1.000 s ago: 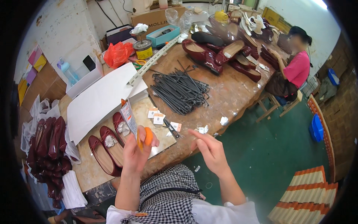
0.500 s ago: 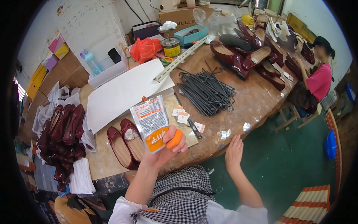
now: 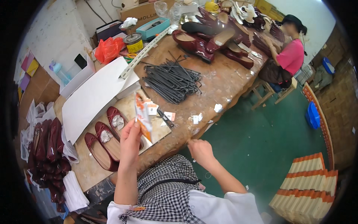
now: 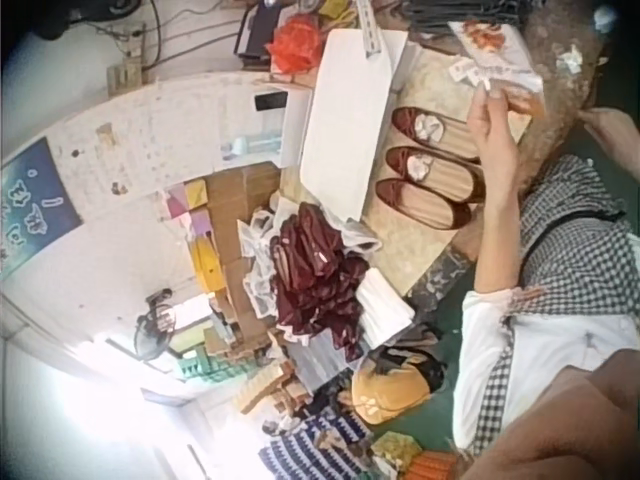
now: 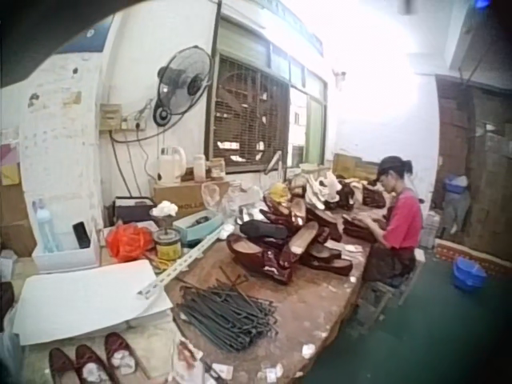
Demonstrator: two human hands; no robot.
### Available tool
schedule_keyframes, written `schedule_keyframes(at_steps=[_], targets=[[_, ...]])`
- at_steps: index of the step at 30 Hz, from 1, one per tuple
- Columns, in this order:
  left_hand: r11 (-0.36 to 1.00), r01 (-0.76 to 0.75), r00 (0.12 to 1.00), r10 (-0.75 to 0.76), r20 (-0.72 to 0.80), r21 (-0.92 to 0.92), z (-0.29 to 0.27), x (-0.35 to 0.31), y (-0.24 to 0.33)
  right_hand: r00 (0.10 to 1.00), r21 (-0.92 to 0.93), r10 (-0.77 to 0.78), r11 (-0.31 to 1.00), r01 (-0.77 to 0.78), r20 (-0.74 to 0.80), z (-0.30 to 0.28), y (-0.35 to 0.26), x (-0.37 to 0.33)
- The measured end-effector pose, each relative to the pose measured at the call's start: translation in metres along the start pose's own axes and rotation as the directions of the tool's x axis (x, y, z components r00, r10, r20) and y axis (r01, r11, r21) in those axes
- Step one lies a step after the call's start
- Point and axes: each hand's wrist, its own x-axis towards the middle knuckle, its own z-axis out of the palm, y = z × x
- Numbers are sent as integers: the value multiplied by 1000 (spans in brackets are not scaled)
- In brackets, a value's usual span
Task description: The person inserts a metal shoe tree into a maroon flat shoe to maintain its shape. They then stuff a white tissue into the shoe's opening. The person picks up a small packet, opens it, and appears to inspect the contents before placing the packet down. Finally, they handle another pair of maroon shoes, inserting a shoe tree into one of them.
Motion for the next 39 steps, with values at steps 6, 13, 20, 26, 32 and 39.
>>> schedule_keyframes(at_steps=[6, 13, 20, 26, 32, 39], targets=[[997, -46, 999, 44, 26, 66, 0, -5, -4, 984, 787, 52, 608, 104, -170, -72, -42, 10], [974, -107, 994, 109, -1, 201, 10, -9, -1, 885, 756, 14, 526, 389, -465, -106, -70, 32], [918, -206, 977, 209, 28, 339, 12, -9, -4, 905, 826, 81, 448, 341, -418, -100, -74, 37], [727, -328, 935, 343, 95, 603, 9, -12, 5, 923, 898, 124, 312, 311, -363, -98, -79, 33], [744, -276, 943, 332, 23, 609, 8, -14, 8, 920, 827, 36, 453, 333, -390, -95, -69, 32], [764, -302, 946, 312, 83, 570, 7, -13, 5, 887, 755, 32, 538, 373, -461, -101, -69, 32]])
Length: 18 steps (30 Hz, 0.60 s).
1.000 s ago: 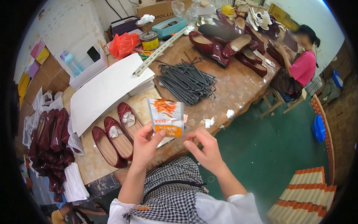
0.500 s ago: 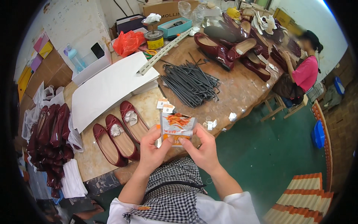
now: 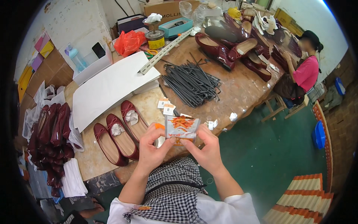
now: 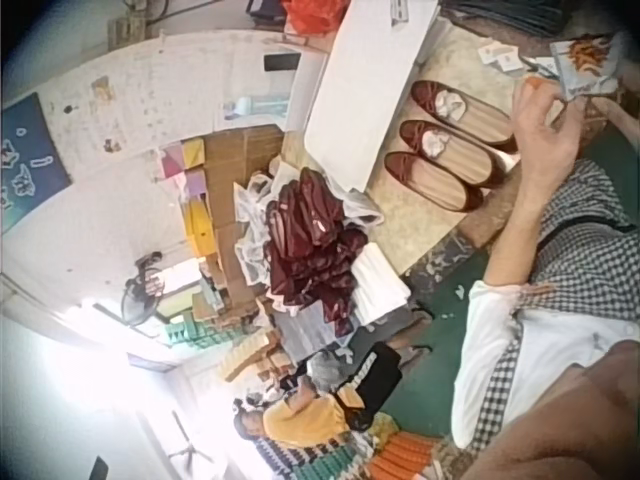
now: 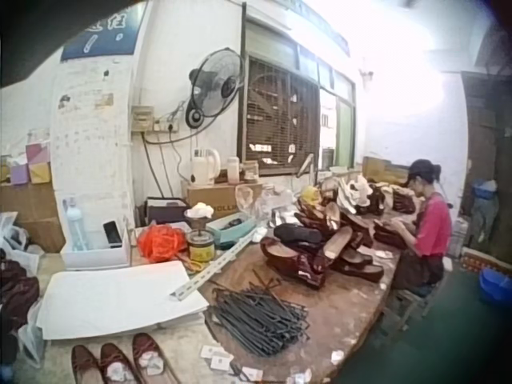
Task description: The person inserts a metal shoe tree into a maroon flat shoe to maintain its shape. They then stuff a white tissue into the shoe's opening. The person picks up a small packet, opens it, and appears to inspect the contents before placing the packet down. Finally, they handle another pair of maroon shoes, inserting a shoe tree into one of them.
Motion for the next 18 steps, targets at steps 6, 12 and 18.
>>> schedule_keyframes(at_steps=[6, 12, 18], targets=[[989, -104, 993, 109, -48, 104, -1, 3, 4, 994, 67, 99, 993, -101, 38, -2, -3, -4], [997, -63, 998, 63, -16, 36, -3, 2, 3, 996, 10, 54, 998, -54, 67, -8, -4, -1], [991, -122, 992, 123, -4, 56, -6, 5, 2, 998, -70, -13, 997, 17, 61, -10, -5, 0]])
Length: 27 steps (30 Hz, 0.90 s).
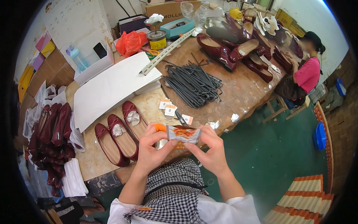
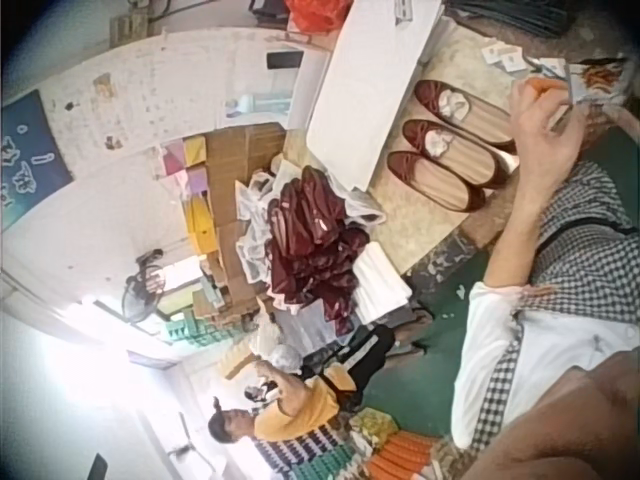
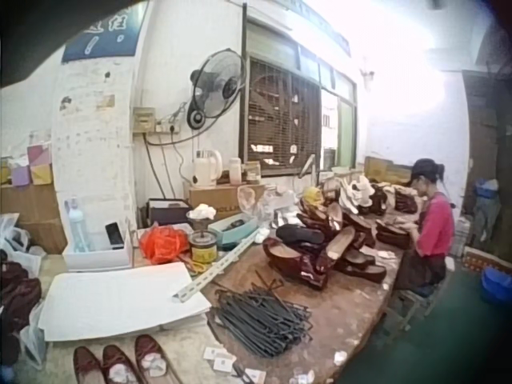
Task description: The person inserts a metal shoe tree into a maroon flat shoe to maintain its shape. They then stuff a white tissue into the shoe's opening. The person picks up a small packet, opens it, and appears to inspect the contents before placing the packet down. Finally, they handle another pair of maroon shoes, inserting a shoe tree into one of them.
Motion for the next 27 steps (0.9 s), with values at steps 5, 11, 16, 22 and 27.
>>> schedule_keyframes(at_steps=[5, 11, 16, 22, 27], targets=[[998, 55, 998, -56, 26, 43, 1, -1, 5, 994, -133, -105, 985, 107, 29, 0, 2, 1], [995, 10, 997, -17, 72, 95, 0, 0, 3, 996, -156, -92, 983, 94, 16, -1, 3, 0], [995, -51, 998, 49, 27, 86, 2, 3, 3, 997, -96, -70, 993, 68, -19, 3, -4, 1], [999, -3, 1000, 2, 18, 45, -2, 5, 10, 990, -164, -141, 977, 135, -21, 2, 0, 0], [999, -12, 999, 11, 32, 30, -6, 3, 8, 991, -162, -127, 978, 131, 33, -2, -3, 1]])
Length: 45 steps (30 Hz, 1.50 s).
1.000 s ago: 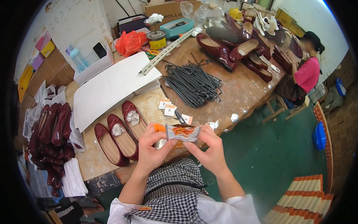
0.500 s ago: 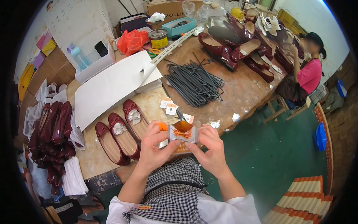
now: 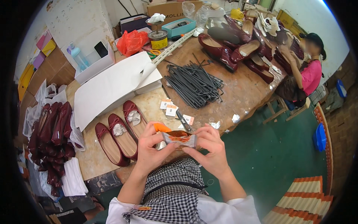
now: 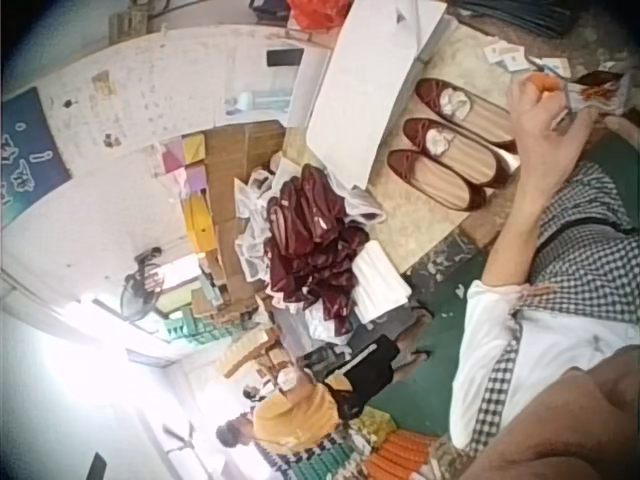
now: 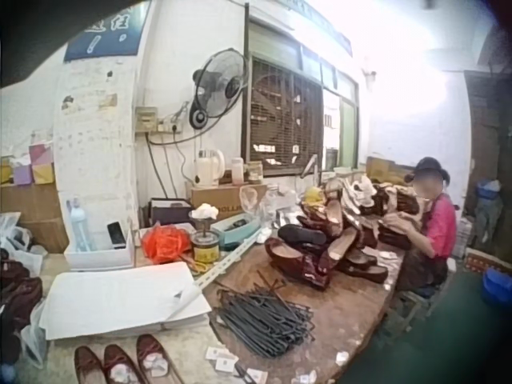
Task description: The person inserts a metal shoe tree into a maroon flat shoe to maintain its shape. They then stuff a white tissue into the shoe's opening. The person picks up a small packet, opens it, and appears to inspect the contents before placing the packet down. Finally, they handle another pair of maroon shoes, inserting a shoe tree into one of them.
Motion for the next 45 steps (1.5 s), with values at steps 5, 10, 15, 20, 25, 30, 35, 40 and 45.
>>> schedule_keyframes(at_steps=[5, 10, 15, 20, 25, 30, 35, 40, 45], targets=[[1000, -1, 999, 1, 40, 3, -2, -2, -3, 1000, -29, -12, 999, 13, 11, -1, 0, -1], [999, -17, 999, 15, 31, 51, -4, 0, 4, 999, -58, -39, 998, 40, 10, -2, -1, -1], [997, -51, 999, 51, 10, 49, -6, -2, -3, 998, -78, -53, 995, 54, 13, -1, -1, -2], [999, -19, 1000, 19, -16, 42, -5, -4, -1, 1000, -23, 19, 1000, -19, -25, 1, -11, 1], [1000, -4, 1000, 4, 2, 14, -3, -4, -1, 999, -66, -47, 997, 45, -18, 1, 1, -5], [997, -32, 999, 31, 12, 74, -4, -2, 4, 998, -72, -55, 996, 55, -5, -1, -2, -6], [997, -37, 999, 35, 21, 68, -2, -5, 0, 998, -105, -60, 993, 60, 0, 0, -4, -4], [998, -30, 999, 29, 33, 52, -2, -5, 3, 997, -73, -52, 996, 47, -60, 1, -7, -3], [995, -58, 997, 53, 57, 83, -3, -3, 6, 996, -79, -72, 995, 67, -54, -1, -4, -4]])
